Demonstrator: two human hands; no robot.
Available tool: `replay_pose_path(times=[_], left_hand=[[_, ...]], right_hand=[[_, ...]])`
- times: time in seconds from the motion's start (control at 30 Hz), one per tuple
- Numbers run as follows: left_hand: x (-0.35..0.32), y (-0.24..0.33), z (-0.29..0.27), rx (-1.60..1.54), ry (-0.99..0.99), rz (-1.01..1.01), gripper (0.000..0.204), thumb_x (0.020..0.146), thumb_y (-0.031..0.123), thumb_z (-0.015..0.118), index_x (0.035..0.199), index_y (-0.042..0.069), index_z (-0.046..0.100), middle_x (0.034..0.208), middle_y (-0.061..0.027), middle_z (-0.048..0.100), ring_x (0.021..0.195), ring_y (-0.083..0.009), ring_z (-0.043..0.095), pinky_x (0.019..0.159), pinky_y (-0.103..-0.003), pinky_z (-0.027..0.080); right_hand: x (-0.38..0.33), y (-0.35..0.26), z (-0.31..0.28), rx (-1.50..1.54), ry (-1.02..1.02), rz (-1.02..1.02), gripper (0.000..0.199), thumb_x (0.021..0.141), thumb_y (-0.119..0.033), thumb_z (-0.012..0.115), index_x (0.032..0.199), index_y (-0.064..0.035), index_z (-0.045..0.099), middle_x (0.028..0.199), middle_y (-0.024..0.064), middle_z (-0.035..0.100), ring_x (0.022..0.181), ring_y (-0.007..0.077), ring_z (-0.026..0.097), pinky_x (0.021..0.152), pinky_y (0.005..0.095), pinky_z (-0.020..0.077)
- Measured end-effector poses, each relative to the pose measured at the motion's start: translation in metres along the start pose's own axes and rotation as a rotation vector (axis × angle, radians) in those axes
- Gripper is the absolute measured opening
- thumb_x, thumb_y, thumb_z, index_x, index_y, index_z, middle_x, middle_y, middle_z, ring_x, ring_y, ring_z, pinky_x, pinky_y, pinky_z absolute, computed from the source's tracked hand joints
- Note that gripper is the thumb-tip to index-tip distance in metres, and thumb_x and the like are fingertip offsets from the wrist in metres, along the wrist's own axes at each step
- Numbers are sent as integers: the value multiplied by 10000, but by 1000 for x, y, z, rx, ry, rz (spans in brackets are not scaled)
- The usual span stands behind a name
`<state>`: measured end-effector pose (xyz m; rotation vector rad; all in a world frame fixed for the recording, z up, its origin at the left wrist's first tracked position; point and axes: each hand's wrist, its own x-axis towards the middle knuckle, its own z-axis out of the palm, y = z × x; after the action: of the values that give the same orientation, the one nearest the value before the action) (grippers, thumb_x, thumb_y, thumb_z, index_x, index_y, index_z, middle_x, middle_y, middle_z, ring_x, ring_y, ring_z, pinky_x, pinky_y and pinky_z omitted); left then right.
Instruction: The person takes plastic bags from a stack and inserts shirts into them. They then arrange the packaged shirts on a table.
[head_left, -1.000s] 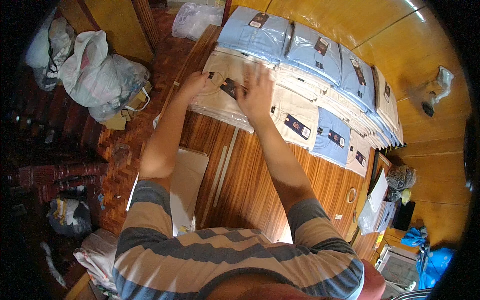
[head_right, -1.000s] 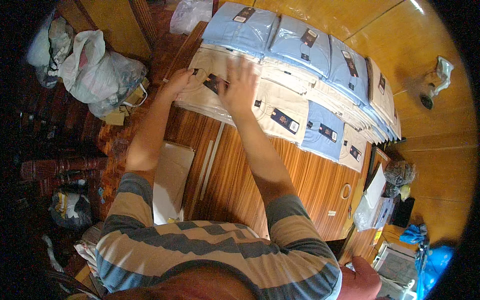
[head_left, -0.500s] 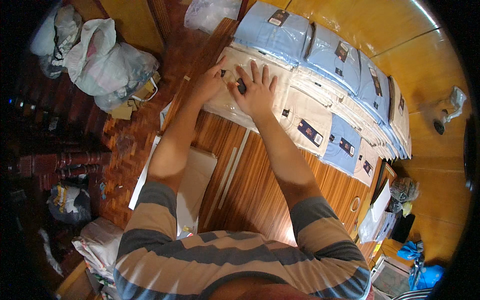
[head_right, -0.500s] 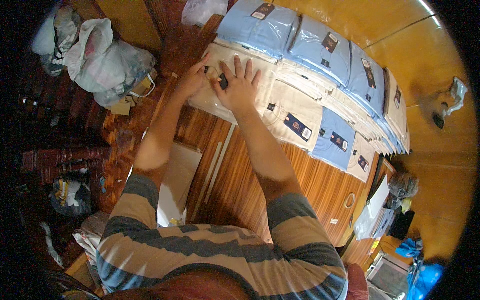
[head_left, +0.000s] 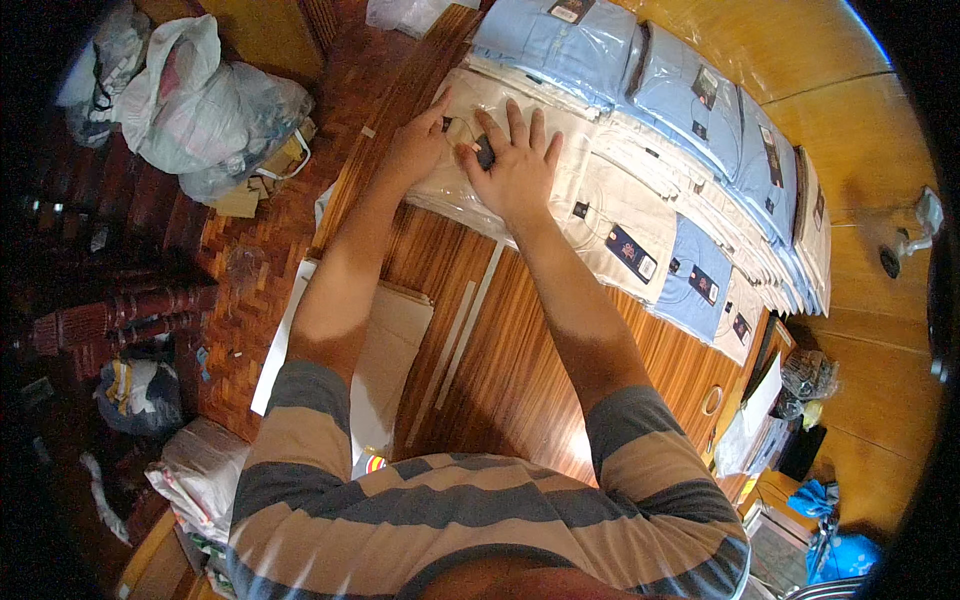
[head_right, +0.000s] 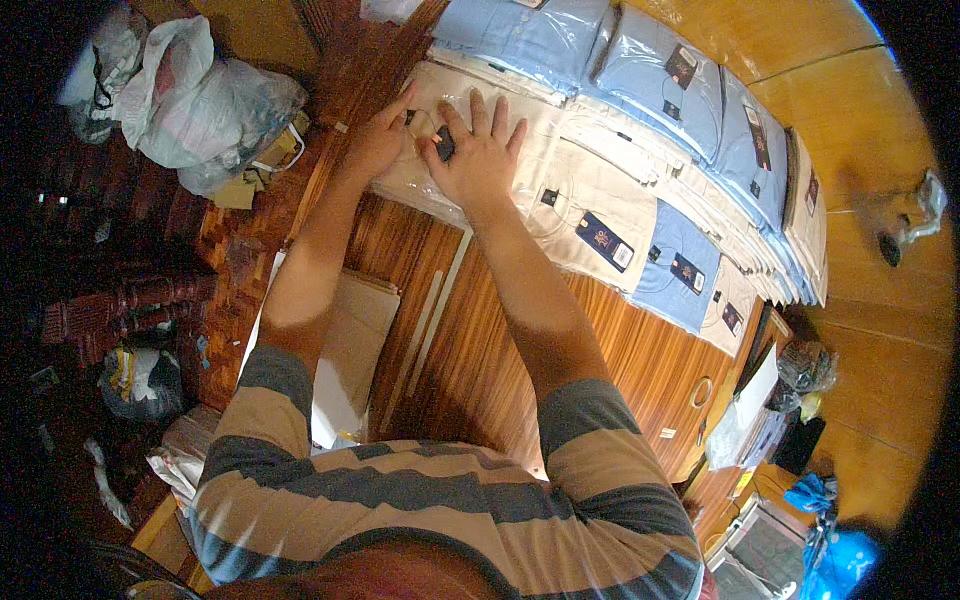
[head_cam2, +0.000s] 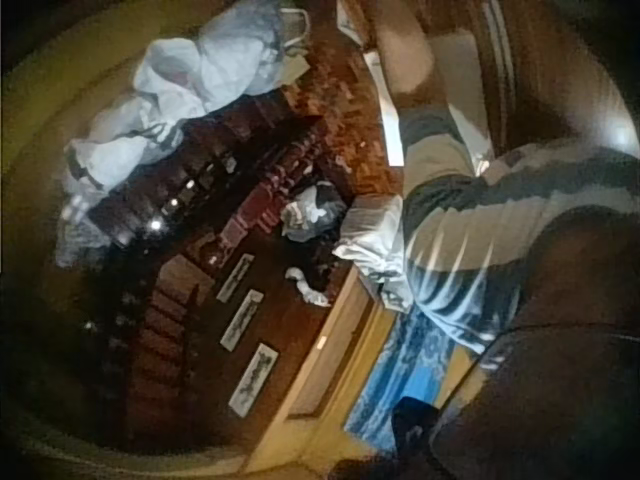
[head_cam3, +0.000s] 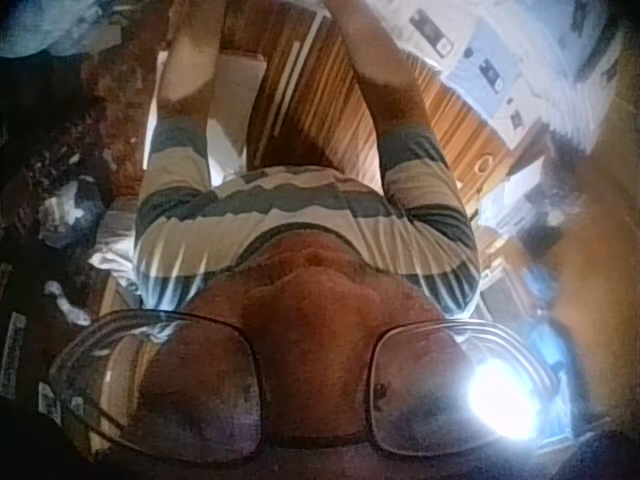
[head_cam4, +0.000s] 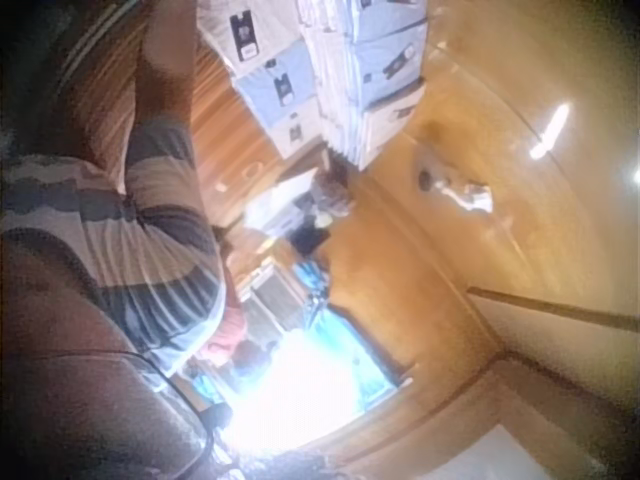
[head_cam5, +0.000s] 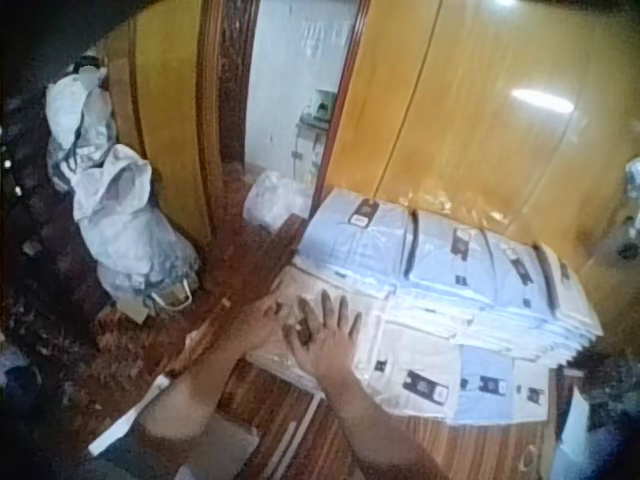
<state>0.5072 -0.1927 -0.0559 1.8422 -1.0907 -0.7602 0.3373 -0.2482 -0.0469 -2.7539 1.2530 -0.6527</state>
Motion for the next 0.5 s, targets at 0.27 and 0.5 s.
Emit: replay_pose_path(times=[0.27, 0.5], left_hand=[[2, -7, 3, 62, 46, -12, 547, 1021, 196, 485, 1543, 352, 438, 1324, -287, 611, 1196, -451, 622, 1016, -457, 481], [1, -7, 2, 88, 74, 21, 526, 1016, 224, 501, 1529, 334, 467, 1322, -272, 621, 1164, -462, 628, 1010, -482, 488]], right_hand=[[0, 1, 4, -5, 5, -4, 644, 907, -617, 552, 1469, -301, 555, 1599, 139, 419, 1511, 451, 271, 1190, 708, 130], [1, 0, 3, 5, -9, -3, 646, 910, -616, 544, 1474, -300, 550, 1600, 138, 419, 1512, 448, 271, 1198, 698, 118]])
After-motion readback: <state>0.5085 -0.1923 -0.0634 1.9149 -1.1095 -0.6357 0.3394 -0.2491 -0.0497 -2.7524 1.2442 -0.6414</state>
